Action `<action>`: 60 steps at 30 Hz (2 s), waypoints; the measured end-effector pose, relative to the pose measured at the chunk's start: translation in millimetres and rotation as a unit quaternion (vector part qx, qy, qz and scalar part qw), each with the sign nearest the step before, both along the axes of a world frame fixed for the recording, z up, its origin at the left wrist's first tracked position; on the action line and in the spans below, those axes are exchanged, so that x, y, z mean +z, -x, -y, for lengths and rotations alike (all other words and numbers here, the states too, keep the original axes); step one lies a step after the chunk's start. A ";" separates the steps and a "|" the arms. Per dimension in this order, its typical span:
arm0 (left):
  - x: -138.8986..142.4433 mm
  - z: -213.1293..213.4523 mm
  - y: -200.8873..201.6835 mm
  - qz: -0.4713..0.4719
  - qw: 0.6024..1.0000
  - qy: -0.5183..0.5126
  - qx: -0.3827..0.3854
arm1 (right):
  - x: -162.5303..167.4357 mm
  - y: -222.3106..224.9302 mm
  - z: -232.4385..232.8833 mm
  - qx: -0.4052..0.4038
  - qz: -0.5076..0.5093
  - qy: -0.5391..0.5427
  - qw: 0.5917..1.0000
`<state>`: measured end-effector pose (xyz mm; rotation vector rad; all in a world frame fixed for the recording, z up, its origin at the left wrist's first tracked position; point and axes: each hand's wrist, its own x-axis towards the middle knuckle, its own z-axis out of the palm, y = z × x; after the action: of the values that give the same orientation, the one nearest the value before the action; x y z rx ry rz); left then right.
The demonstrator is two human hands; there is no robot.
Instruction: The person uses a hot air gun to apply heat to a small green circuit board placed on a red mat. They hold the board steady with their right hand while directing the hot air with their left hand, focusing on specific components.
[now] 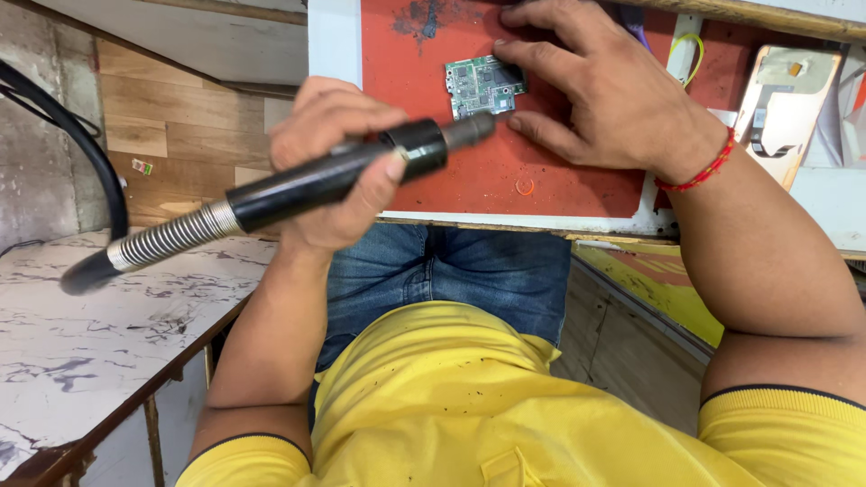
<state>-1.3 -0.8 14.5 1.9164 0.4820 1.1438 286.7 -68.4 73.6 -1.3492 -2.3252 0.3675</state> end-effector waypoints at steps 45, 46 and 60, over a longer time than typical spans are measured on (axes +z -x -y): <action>1.0 7.8 4.2 0.003 0.989 0.099 0.106 | -9.2 -6.2 2.1 -0.019 -0.023 0.045 0.999; 2.7 9.0 4.6 0.010 0.987 0.111 0.113 | -8.9 -6.0 1.6 -0.019 -0.023 0.044 0.999; 5.4 5.3 -0.2 0.004 0.992 0.073 0.100 | -6.3 -4.4 2.7 -0.018 -0.017 0.042 0.999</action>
<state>-1.0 -6.1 19.9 1.7669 0.7454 1.2074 291.1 -71.0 67.3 -1.4114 -2.2778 0.4785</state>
